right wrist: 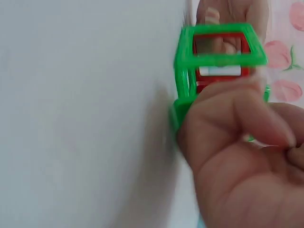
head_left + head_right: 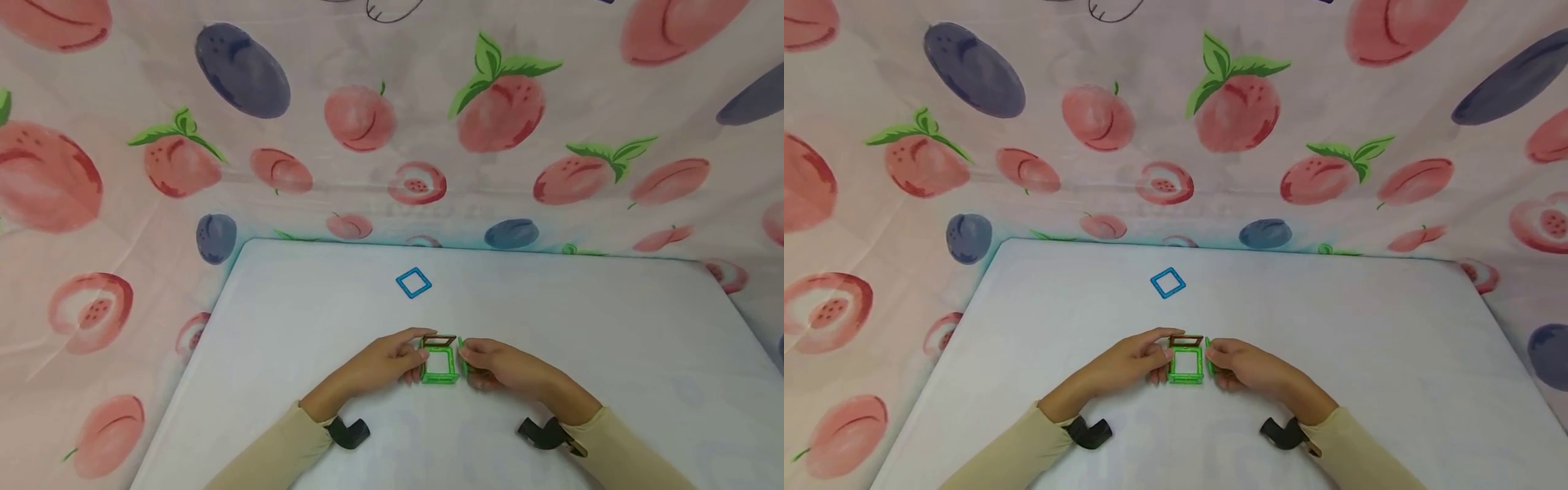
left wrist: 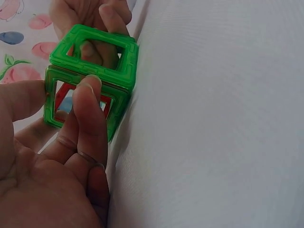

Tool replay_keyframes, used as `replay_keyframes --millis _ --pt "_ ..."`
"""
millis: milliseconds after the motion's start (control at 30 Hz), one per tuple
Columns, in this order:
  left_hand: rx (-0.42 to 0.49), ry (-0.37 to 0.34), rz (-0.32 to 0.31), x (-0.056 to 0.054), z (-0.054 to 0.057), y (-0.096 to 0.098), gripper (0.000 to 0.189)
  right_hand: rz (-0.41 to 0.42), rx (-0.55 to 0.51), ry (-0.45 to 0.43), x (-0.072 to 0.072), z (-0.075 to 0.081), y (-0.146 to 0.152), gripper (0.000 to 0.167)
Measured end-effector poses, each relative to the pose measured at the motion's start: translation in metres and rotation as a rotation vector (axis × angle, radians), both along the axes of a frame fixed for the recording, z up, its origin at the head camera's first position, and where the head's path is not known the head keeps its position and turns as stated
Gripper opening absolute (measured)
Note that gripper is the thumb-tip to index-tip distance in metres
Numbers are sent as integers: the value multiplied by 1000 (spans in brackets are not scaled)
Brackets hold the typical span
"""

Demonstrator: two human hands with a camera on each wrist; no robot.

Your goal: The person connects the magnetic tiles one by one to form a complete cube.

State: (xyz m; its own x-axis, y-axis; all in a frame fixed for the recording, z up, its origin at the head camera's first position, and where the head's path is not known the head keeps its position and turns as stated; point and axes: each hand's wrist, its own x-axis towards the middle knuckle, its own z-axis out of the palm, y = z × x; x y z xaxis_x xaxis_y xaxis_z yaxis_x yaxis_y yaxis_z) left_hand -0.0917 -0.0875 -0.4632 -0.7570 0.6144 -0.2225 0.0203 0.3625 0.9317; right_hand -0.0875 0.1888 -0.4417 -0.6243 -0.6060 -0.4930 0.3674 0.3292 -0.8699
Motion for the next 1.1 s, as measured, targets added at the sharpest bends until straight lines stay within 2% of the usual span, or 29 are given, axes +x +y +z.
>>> replay_keyframes --millis 100,200,300,400,533,633,733,833,933,1100 --pt "-1 -1 -2 1 0 0 42 -14 -107 -74 2 -5 -4 44" --pt "1 -6 -5 1 0 0 41 -10 -159 -93 3 -8 -6 43" --pt "-1 -11 -3 1 -1 0 41 -4 -165 -78 3 -9 -7 39" --pt "-6 -6 0 1 -2 0 41 -19 -113 -36 3 -8 -8 37" --pt "-2 1 -4 0 -1 0 42 -112 60 106 2 -2 -10 34" --pt "8 -4 -1 -1 0 -1 43 -179 210 290 2 2 -13 34" --pt "16 -14 7 -1 -1 -2 40 -186 320 468 2 4 -17 36" --pt "12 -14 -1 0 -3 -3 37 -156 370 608 3 3 -20 34" --pt "-4 -11 0 2 -4 -2 39 -144 394 706 5 1 -22 31" --pt "-47 3 16 4 -3 -2 48 -149 390 750 7 0 -22 33"
